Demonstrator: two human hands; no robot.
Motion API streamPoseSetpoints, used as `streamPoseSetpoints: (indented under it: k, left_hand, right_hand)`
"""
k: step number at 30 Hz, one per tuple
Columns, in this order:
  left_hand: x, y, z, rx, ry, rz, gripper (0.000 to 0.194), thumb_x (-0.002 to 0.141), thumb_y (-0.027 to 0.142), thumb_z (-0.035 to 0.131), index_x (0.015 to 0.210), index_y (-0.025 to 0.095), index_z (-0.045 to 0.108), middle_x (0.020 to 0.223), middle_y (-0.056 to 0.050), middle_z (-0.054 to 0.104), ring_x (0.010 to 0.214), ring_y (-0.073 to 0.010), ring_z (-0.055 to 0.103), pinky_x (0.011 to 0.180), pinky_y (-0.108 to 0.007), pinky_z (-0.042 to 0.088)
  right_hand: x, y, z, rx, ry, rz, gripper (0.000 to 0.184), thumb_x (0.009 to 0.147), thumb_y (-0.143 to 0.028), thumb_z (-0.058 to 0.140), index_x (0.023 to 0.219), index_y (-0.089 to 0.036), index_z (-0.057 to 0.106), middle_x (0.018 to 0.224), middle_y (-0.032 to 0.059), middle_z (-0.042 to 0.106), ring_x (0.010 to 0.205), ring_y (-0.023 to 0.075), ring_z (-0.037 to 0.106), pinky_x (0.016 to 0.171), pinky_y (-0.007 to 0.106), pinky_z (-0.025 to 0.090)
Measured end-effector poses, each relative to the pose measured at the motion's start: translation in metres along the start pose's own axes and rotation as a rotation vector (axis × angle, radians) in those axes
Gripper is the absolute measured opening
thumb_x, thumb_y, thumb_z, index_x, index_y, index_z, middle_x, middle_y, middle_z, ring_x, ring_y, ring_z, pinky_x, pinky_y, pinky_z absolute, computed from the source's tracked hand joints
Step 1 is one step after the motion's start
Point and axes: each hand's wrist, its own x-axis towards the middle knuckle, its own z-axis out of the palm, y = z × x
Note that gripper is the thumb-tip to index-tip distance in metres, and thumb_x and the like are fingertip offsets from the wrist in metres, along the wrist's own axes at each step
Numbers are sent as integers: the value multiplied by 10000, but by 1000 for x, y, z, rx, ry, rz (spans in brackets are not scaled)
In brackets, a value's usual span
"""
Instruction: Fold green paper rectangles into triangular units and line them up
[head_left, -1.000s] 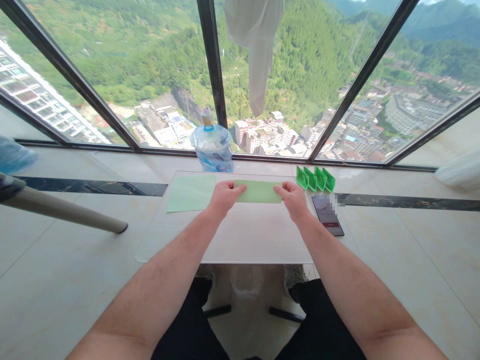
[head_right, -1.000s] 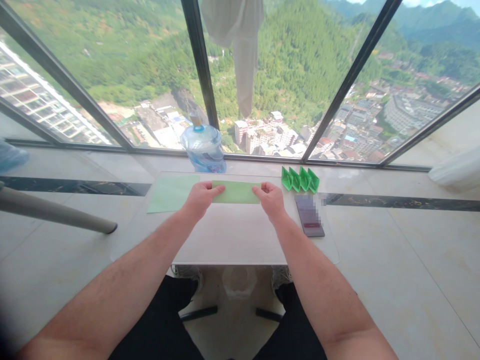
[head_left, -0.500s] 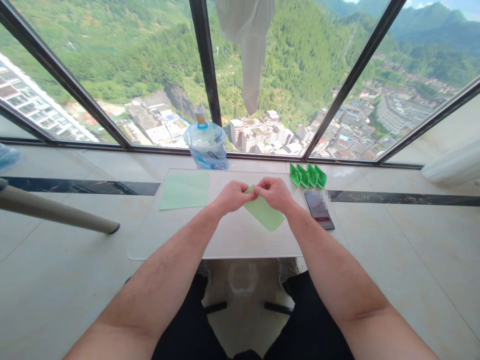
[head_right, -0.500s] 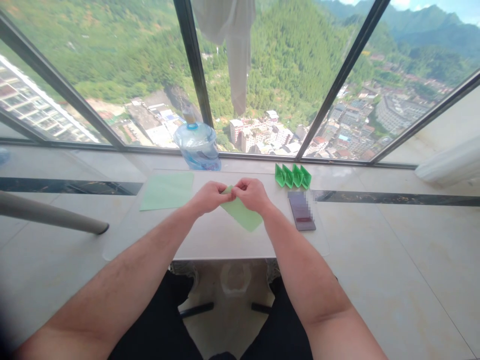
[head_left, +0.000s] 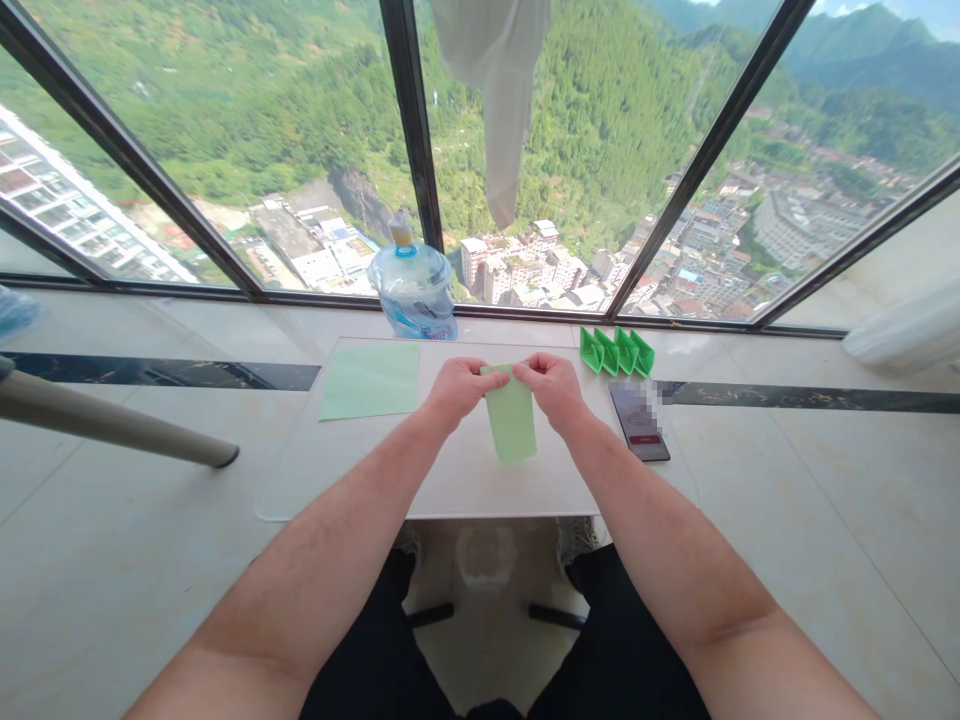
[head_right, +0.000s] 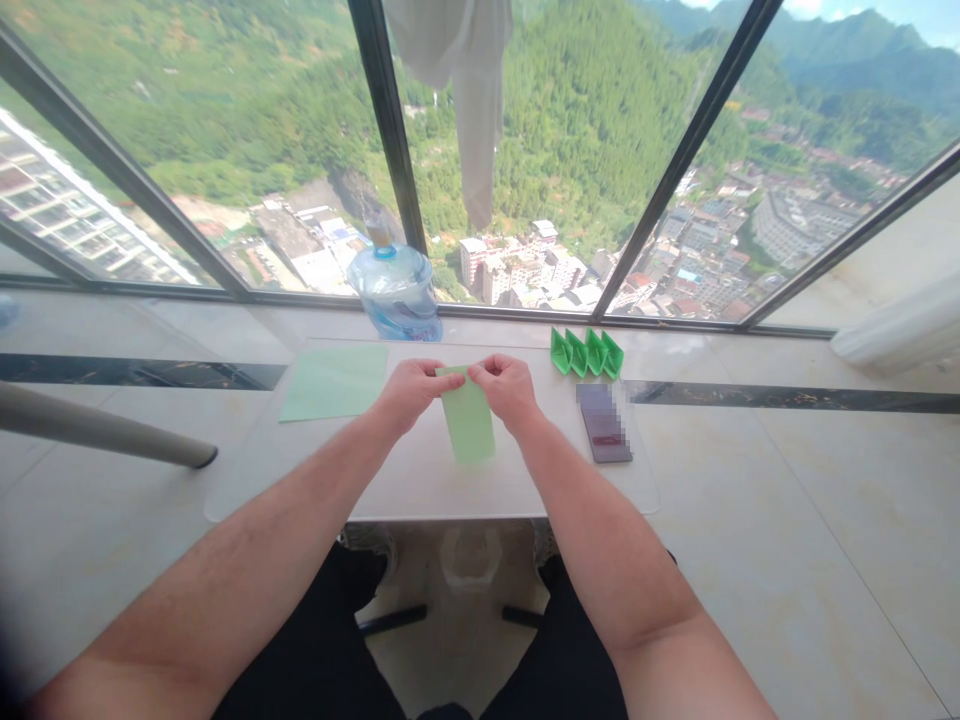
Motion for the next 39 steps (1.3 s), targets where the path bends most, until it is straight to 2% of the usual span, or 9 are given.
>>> streamPoseSetpoints:
  k: [5, 9, 14, 16, 18, 20, 25, 33, 39]
  left_hand:
    - [3, -1, 3, -259, 102, -24, 349, 530, 401, 870, 617, 140, 656, 650, -38, 652, 659, -167, 614, 715, -344, 516]
    - [3, 0, 4, -288, 126, -20, 307, 568, 383, 831, 643, 140, 659, 661, -37, 661, 652, -154, 611, 704, -326, 511]
    - [6, 0, -4, -279, 298, 0, 210, 626, 321, 764, 701, 154, 663, 762, -42, 697, 683, -132, 620, 655, -265, 469]
    - [7, 0, -5, -289, 261, -7, 244, 647, 354, 766, 768, 158, 687, 835, -56, 722, 749, -150, 650, 688, -274, 485]
    - [5, 0, -2, -301, 147, -20, 320, 648, 410, 791, 825, 157, 706, 859, -63, 729, 797, -171, 664, 732, -298, 500]
    - [4, 0, 2, -296, 78, -11, 354, 610, 425, 829, 786, 145, 702, 779, -48, 704, 760, -170, 649, 756, -320, 506]
    - [3, 0, 8, -301, 142, 19, 283, 572, 355, 821, 620, 155, 627, 621, 0, 610, 642, -135, 575, 697, -302, 488]
    - [1, -6, 8, -202, 87, 42, 318, 609, 425, 820, 630, 158, 646, 601, 2, 589, 607, -133, 540, 647, -295, 460]
    - [0, -6, 9, -154, 120, 26, 301, 618, 429, 801, 628, 158, 671, 622, -21, 633, 630, -157, 573, 677, -319, 479]
  right_hand:
    - [0, 5, 4, 52, 115, 0, 253, 662, -418, 749, 637, -200, 622, 603, -18, 593, 579, 131, 499, 545, 274, 393]
    - [0, 7, 7, 119, 155, 18, 240, 654, -398, 752, 626, -198, 622, 599, -29, 558, 575, 116, 469, 548, 269, 385]
    - [6, 10, -1, 171, 258, 55, 251, 629, -406, 743, 605, -213, 584, 573, -36, 517, 561, 120, 431, 530, 277, 365]
    - [7, 11, -3, 155, 251, 55, 245, 626, -410, 744, 620, -214, 597, 585, -31, 534, 571, 126, 445, 542, 282, 378]
    - [6, 12, -2, 143, 217, 49, 239, 630, -409, 742, 630, -211, 609, 596, -27, 547, 578, 128, 458, 554, 284, 391]
    - [3, 11, 2, 144, 184, 39, 241, 633, -405, 743, 621, -207, 605, 592, -28, 541, 574, 124, 455, 554, 280, 391]
    - [-3, 8, 11, 121, 154, 32, 254, 647, -420, 731, 619, -209, 592, 590, -30, 536, 578, 123, 453, 549, 274, 392]
    - [-3, 8, 12, 174, 197, 29, 259, 622, -410, 737, 600, -207, 578, 589, -34, 522, 577, 117, 440, 541, 271, 381]
    - [-1, 9, 12, 213, 226, 48, 259, 613, -427, 729, 625, -213, 584, 603, -26, 547, 589, 127, 462, 551, 279, 407]
